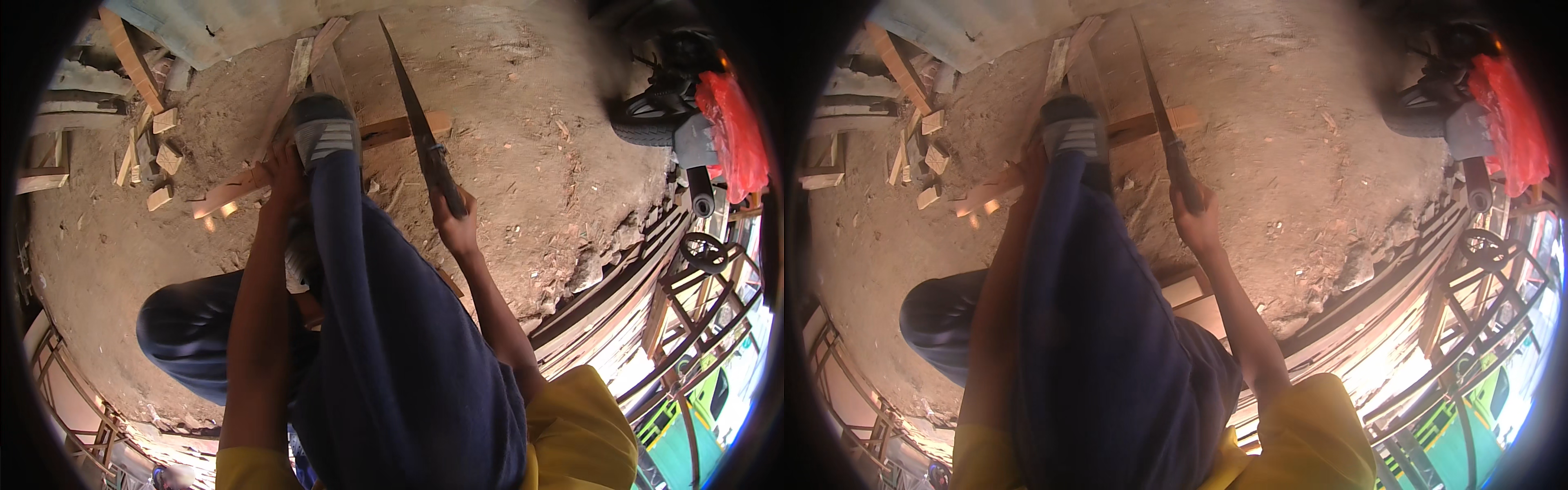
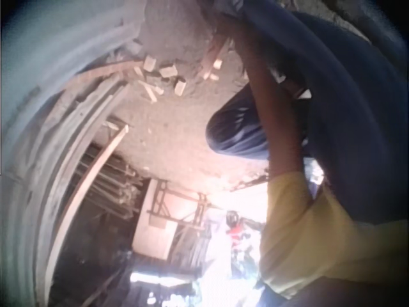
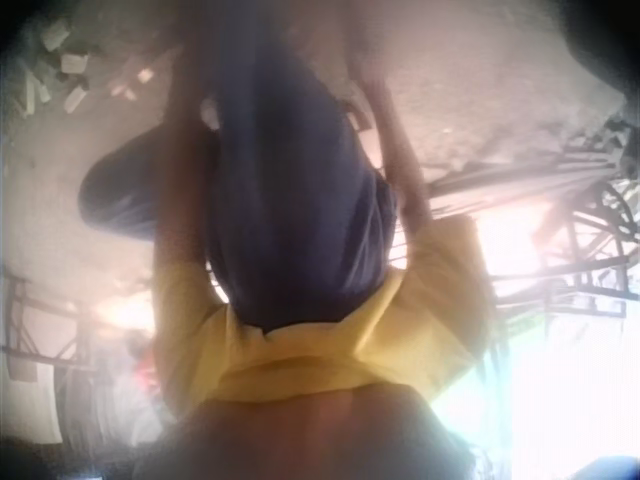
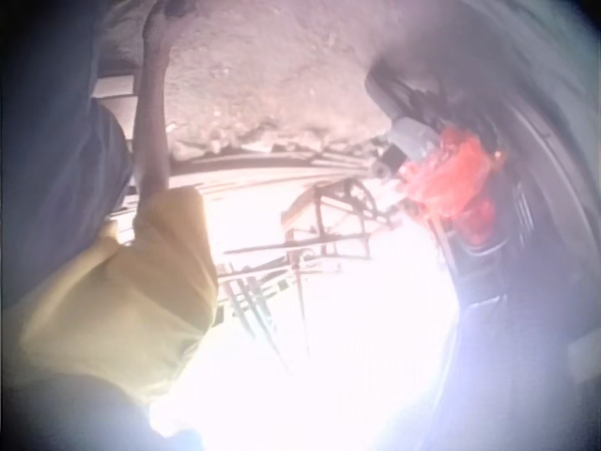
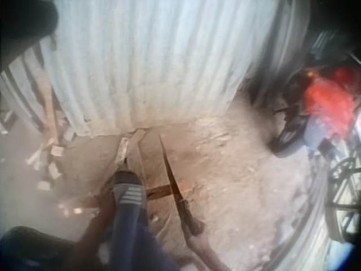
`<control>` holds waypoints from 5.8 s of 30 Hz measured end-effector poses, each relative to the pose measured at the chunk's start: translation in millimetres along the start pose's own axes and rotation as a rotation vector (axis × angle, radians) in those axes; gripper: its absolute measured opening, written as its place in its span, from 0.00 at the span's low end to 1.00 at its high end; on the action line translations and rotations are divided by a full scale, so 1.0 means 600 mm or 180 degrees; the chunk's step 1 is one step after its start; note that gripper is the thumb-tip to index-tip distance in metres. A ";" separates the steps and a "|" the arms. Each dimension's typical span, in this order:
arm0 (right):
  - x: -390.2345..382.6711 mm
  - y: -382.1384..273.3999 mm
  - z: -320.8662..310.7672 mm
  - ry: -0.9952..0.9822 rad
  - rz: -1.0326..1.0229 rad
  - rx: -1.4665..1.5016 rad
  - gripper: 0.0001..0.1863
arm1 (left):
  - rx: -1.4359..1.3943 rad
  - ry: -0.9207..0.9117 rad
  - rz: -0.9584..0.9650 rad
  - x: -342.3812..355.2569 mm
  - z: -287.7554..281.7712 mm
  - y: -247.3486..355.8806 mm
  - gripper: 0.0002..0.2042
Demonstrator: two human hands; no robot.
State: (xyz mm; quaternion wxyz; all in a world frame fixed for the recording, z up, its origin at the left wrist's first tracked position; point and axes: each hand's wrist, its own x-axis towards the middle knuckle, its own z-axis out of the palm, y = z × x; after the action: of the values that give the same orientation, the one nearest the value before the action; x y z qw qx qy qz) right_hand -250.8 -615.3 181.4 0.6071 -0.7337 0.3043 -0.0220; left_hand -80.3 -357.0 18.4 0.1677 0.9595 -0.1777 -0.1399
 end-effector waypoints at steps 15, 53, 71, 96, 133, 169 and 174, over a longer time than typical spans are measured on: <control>-0.060 0.007 -0.014 -0.0024 -0.0162 -0.0231 0.10 | 0.0800 -0.0325 0.0095 0.021 -0.080 0.005 0.19; -0.006 0.013 -0.006 -0.0021 -0.0298 -0.0183 0.09 | 0.0483 -0.0528 0.0189 0.023 -0.100 0.032 0.21; 0.001 0.008 -0.017 -0.0151 -0.0243 -0.0083 0.11 | 0.0538 -0.0227 0.0133 0.017 -0.073 -0.003 0.25; -0.145 -0.020 -0.042 -0.0117 -0.0002 -0.0452 0.09 | 0.0486 -0.0324 0.0226 0.025 -0.084 0.000 0.19; -0.065 0.045 -0.008 0.0099 -0.0621 -0.0335 0.13 | 0.0442 -0.0504 0.0070 0.020 -0.117 0.024 0.19; -0.014 0.004 0.012 -0.0009 -0.0282 -0.0420 0.11 | 0.0407 -0.0383 0.0175 0.022 -0.107 0.031 0.15; -0.051 0.022 -0.004 -0.0117 -0.0346 -0.0066 0.11 | 0.0263 -0.0285 0.0112 0.038 -0.066 -0.020 0.14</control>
State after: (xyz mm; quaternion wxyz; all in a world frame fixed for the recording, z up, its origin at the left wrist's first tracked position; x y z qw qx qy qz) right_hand -282.4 -604.2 180.6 0.6029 -0.7557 0.2530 -0.0383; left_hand -43.6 -344.7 45.0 0.1222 0.9552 -0.2075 -0.1722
